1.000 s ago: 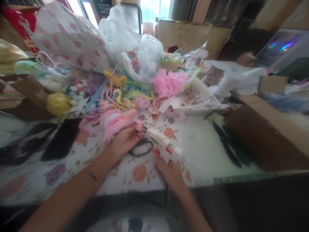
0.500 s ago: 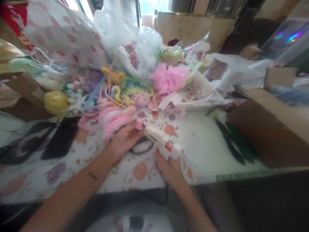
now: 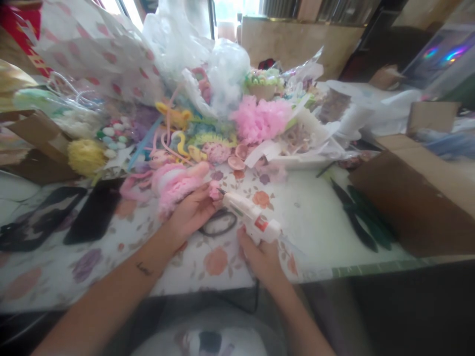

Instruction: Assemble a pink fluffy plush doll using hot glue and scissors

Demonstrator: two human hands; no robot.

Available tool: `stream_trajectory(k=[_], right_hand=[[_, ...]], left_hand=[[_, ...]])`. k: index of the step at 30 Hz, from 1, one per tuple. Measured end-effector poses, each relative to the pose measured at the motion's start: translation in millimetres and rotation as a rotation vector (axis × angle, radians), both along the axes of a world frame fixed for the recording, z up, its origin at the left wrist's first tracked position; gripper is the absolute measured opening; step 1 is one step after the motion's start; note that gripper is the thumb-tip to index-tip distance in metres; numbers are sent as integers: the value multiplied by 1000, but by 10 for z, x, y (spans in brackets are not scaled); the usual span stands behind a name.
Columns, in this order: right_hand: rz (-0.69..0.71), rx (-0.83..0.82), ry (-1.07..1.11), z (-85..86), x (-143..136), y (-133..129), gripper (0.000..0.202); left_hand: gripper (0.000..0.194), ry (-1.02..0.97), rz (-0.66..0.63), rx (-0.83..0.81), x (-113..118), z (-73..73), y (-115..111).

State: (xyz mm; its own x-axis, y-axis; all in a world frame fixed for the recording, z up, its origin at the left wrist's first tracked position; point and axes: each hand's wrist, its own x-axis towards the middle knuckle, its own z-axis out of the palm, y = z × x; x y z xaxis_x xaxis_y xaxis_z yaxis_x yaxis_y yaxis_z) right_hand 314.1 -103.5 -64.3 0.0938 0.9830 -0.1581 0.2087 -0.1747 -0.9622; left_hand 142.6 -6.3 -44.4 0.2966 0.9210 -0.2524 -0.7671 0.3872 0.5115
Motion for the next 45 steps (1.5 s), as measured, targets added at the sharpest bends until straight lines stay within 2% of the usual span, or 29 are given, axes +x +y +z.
stream_trajectory(k=[26,33,45], right_hand=[[45,38,-3,-35,13,-14,39],[56,15,-45,11,5,-10,40],[23,28,-10,0,0,-13,36]], left_hand=[[13,1,-2,4,-3,-25,-8],[12,-16,5,-31,-7,-14,-10],[11,-41,-24,2,-10,-15,-10]])
